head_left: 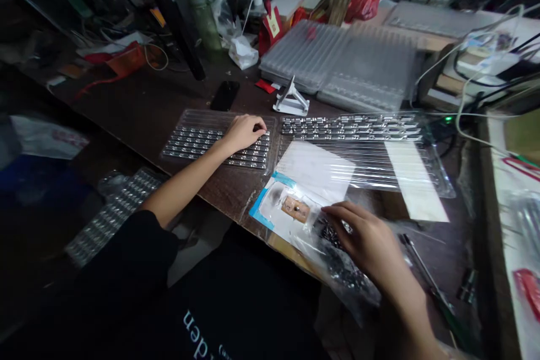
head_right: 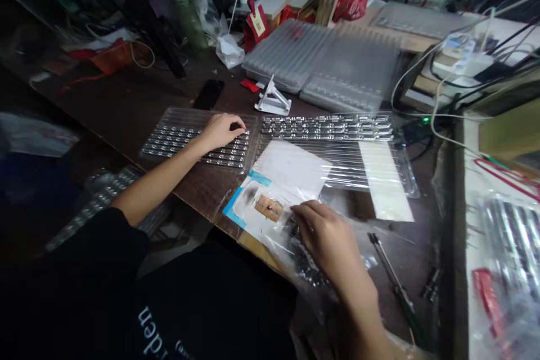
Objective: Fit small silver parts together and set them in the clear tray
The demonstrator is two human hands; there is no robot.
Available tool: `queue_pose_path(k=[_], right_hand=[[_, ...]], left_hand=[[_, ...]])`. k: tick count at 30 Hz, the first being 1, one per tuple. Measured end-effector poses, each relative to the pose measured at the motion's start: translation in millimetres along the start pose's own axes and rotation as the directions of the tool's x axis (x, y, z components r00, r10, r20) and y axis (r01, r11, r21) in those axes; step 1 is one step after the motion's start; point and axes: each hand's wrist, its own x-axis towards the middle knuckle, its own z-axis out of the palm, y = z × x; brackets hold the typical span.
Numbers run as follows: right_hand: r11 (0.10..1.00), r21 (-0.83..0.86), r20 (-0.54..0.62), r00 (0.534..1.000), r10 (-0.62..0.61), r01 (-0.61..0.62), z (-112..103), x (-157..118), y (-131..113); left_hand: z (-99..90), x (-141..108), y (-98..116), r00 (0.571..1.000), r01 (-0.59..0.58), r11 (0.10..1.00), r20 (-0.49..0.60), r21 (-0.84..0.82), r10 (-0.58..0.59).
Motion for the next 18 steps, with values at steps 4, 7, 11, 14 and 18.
queue_pose_path(k=[4, 7, 11, 14, 18], right_hand=[[0.99, -0.102, 0.222, 0.967, 0.122, -0.101, -3.1, -4.1, 2.4], [0.984, -0.11, 0.301, 0.939, 0.168, -0.141, -3.8, -2.1, -4.3], [0.98, -0.105, 0.389, 0.899, 0.199, -0.172, -4.5, 2.7, -12.0], [0.986, -0.031, 0.386, 0.908, 0.162, -0.163, -2.3, 2.1, -10.0], [0.991, 0.071, 0.315, 0.945, 0.088, -0.116, 2.0, -2.5, -3.8]], left_hand=[[-11.3, -0.4, -6.6, 0.998, -0.023, 0.987, 0.065, 0.159, 0.012], [-20.3, -0.8, -3.1, 0.996, -0.015, 0.975, 0.084, 0.223, -0.004], [-13.0, 2.3, 24.1, 0.994, -0.097, 0.989, 0.057, 0.109, 0.091], [6.1, 9.4, 51.6, 0.985, -0.169, 0.986, 0.029, 0.0, 0.169], [27.7, 21.7, 69.9, 0.978, -0.207, 0.976, 0.024, -0.071, 0.209]])
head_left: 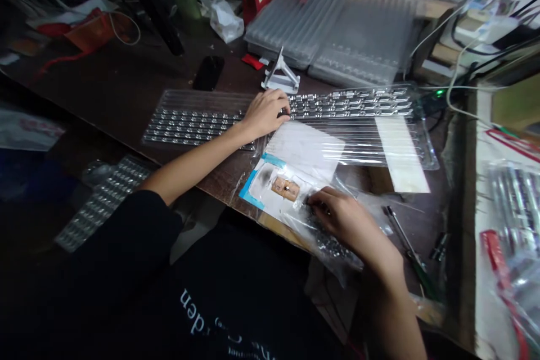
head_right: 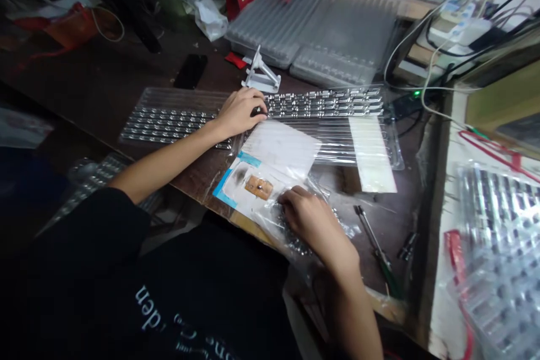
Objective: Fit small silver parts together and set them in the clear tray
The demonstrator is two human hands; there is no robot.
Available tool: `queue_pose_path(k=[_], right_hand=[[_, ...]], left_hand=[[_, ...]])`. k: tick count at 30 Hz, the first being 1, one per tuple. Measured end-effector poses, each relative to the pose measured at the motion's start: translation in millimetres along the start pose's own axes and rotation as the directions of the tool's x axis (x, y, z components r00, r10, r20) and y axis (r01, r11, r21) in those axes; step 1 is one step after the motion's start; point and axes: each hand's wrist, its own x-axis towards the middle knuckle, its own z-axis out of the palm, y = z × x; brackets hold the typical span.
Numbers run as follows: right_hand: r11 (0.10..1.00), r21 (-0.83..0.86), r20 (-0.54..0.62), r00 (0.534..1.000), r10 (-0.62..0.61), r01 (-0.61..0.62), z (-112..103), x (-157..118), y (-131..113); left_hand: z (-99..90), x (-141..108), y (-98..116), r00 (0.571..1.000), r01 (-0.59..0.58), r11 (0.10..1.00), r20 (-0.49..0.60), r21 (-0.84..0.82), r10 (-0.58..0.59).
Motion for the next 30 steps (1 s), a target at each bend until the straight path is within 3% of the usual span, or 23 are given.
queue_pose_path(k=[5, 10, 12, 15, 20, 24, 30], right_hand=[[0.999, 0.015, -0.141, 0.989, -0.047, 0.05, -0.5, -1.2, -0.2], [0.997, 0.075, -0.287, 0.958, -0.008, 0.031, -3.3, 1.9, -3.3], [0.993, 0.112, -0.312, 0.95, -0.01, 0.048, -3.7, 2.5, -4.9], [0.985, 0.162, -0.318, 0.948, -0.01, 0.065, -4.2, 2.6, -9.4], [0.971, 0.223, -0.354, 0.935, 0.001, 0.084, -1.3, 6.5, -17.1], [0.977, 0.202, -0.39, 0.921, 0.02, 0.065, 4.8, 12.9, -19.6], [0.978, 0.203, -0.342, 0.939, 0.026, 0.047, 12.9, 18.5, -19.9]], left_hand=[[-8.7, -15.6, 14.0, 0.999, 0.035, 0.989, -0.023, -0.145, -0.038], [-24.8, -81.7, 49.4, 0.996, -0.005, 0.928, 0.085, -0.372, 0.039], [-21.0, -108.4, 58.2, 0.991, 0.003, 0.901, 0.119, -0.434, 0.055], [-7.9, -134.9, 63.3, 0.994, 0.067, 0.859, 0.112, -0.507, -0.011], [8.8, -148.2, 64.3, 0.996, 0.059, 0.873, 0.087, -0.483, -0.019], [11.4, -151.6, 64.9, 0.999, 0.017, 0.912, 0.051, -0.41, 0.005], [13.5, -155.4, 64.6, 1.0, -0.007, 0.91, 0.02, -0.413, 0.017]])
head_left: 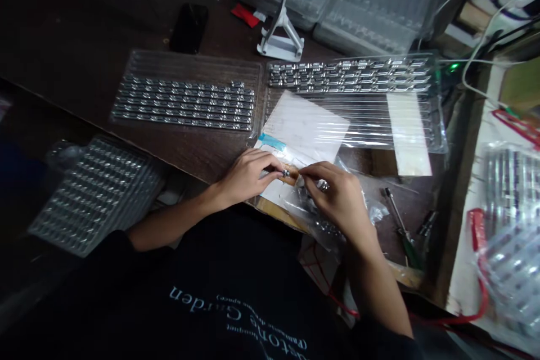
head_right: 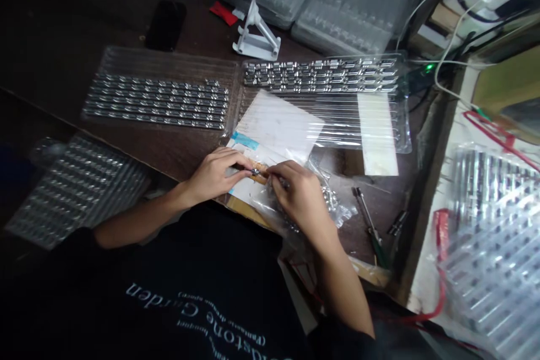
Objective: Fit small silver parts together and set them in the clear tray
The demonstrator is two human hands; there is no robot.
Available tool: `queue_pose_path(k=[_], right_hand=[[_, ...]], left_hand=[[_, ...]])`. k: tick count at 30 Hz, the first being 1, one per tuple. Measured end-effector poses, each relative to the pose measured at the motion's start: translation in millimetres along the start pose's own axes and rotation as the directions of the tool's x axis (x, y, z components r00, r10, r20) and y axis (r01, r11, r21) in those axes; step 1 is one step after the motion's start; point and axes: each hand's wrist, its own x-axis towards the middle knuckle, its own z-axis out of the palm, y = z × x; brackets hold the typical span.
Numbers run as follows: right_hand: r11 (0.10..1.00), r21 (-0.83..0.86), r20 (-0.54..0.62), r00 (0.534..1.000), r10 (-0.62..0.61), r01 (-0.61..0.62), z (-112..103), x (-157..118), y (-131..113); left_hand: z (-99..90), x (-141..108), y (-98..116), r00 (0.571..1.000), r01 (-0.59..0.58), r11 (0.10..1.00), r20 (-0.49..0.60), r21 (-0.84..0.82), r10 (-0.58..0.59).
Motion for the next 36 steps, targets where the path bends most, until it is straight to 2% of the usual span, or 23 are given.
queue_pose_path(k=[7, 12, 17, 20, 22, 24, 28, 30, 34, 36], right_hand=[[1.0, 0.001, 0.026, 1.0, -0.007, 0.007, 2.5, 2.2, -1.1], [1.0, -0.013, 0.044, 0.999, -0.015, 0.015, 4.8, 2.3, -2.3], [0.996, -0.089, 0.012, 1.0, -0.007, 0.008, 13.1, 3.4, -0.2], [0.998, -0.055, 0.011, 1.0, -0.015, 0.016, 17.8, 4.7, -0.8], [0.999, -0.033, 0.013, 0.999, -0.036, 0.036, 20.3, 5.0, -2.2], [0.995, -0.066, 0.037, 0.997, -0.074, 0.076, 22.2, 4.6, -3.9], [0.955, -0.255, 0.126, 0.985, -0.121, 0.15, 24.0, 3.2, -4.9], [0.947, -0.278, 0.136, 0.982, -0.128, 0.162, 24.2, 2.8, -3.7], [0.967, -0.195, 0.119, 0.982, -0.143, 0.164, 26.2, 2.8, -2.4], [0.957, -0.237, 0.131, 0.982, -0.139, 0.167, 28.2, 3.5, -4.6]], left_hand=[[2.2, 0.5, -0.9, 1.0, -0.013, 1.0, -0.021, 0.0, 0.013], [1.6, 0.7, -1.4, 0.997, -0.077, 0.997, 0.004, -0.001, 0.077], [3.4, 0.4, -2.5, 0.999, -0.051, 0.999, 0.016, -0.005, 0.051], [2.3, -1.2, -2.2, 0.998, -0.043, 0.999, -0.053, -0.015, 0.042], [0.0, -3.0, -1.7, 0.99, -0.009, 1.0, -0.138, 0.001, 0.009], [-2.7, -5.0, -1.2, 0.986, 0.04, 0.998, -0.166, 0.058, -0.03], [-6.4, -7.5, -0.5, 0.997, 0.068, 0.981, -0.05, 0.181, -0.06], [-6.6, -8.0, -0.8, 0.997, 0.071, 0.979, -0.023, 0.192, -0.068], [-4.5, -8.2, -2.8, 0.994, 0.104, 0.978, -0.053, 0.181, -0.096], [-3.5, -8.4, -3.9, 0.992, 0.111, 0.978, -0.074, 0.175, -0.1]])
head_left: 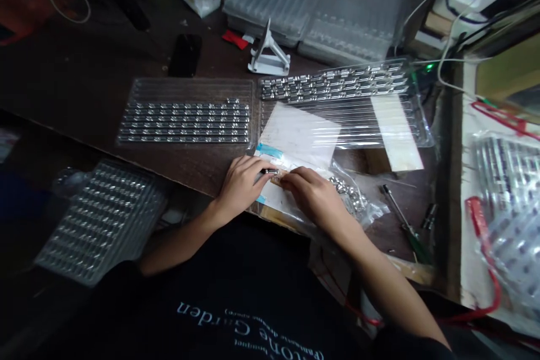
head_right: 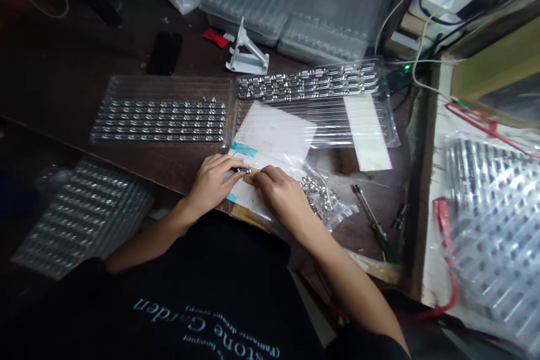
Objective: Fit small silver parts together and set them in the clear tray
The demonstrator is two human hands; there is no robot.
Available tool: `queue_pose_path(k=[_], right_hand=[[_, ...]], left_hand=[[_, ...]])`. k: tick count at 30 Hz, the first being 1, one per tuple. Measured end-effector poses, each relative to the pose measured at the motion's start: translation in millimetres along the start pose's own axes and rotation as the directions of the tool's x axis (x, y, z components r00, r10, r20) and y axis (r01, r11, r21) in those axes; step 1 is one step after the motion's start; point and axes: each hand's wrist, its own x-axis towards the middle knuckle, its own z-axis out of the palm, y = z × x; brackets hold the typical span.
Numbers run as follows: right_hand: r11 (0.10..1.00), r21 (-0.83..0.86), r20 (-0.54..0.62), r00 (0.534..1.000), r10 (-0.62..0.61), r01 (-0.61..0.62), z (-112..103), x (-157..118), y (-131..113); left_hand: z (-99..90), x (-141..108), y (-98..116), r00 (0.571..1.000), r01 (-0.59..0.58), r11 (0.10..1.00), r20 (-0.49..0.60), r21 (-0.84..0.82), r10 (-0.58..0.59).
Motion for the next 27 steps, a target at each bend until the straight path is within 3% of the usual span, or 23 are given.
queue_pose_path(k=[3, 6, 9, 13, 18, 21, 27], right_hand=[[0.995, -0.099, 0.044, 0.999, -0.006, 0.01, -1.4, 2.5, -4.9], [0.998, -0.056, 0.065, 0.998, -0.006, 0.01, -10.3, 1.7, -4.1], [0.998, -0.02, 0.049, 0.997, 0.064, -0.063, -25.0, -4.7, 5.0], [0.983, -0.104, 0.134, 0.977, 0.167, -0.154, -38.9, -13.3, 17.0], [0.981, -0.138, 0.231, 0.958, 0.168, -0.139, -38.1, -13.0, 16.4], [0.985, -0.084, 0.22, 0.961, 0.167, -0.151, -38.2, -13.1, 14.8], [0.967, 0.182, 0.119, 0.98, 0.159, -0.179, -42.3, -19.4, 21.8]], left_hand=[[-0.5, 0.8, 0.6, 1.0, 0.0, 1.0, -0.025, -0.01, 0.0], [-2.1, 4.6, 7.1, 0.996, -0.01, 0.999, -0.086, -0.037, 0.007], [0.0, 10.9, 18.9, 0.987, -0.091, 0.993, -0.139, -0.078, 0.08], [10.2, 16.8, 29.9, 0.982, -0.181, 0.976, -0.085, -0.124, 0.172], [19.4, 16.8, 28.0, 0.987, -0.156, 0.98, -0.045, -0.12, 0.152], [21.0, 16.9, 26.6, 0.986, -0.168, 0.978, -0.026, -0.125, 0.166], [21.6, 17.4, 27.3, 0.989, -0.146, 0.985, -0.013, -0.088, 0.145]])
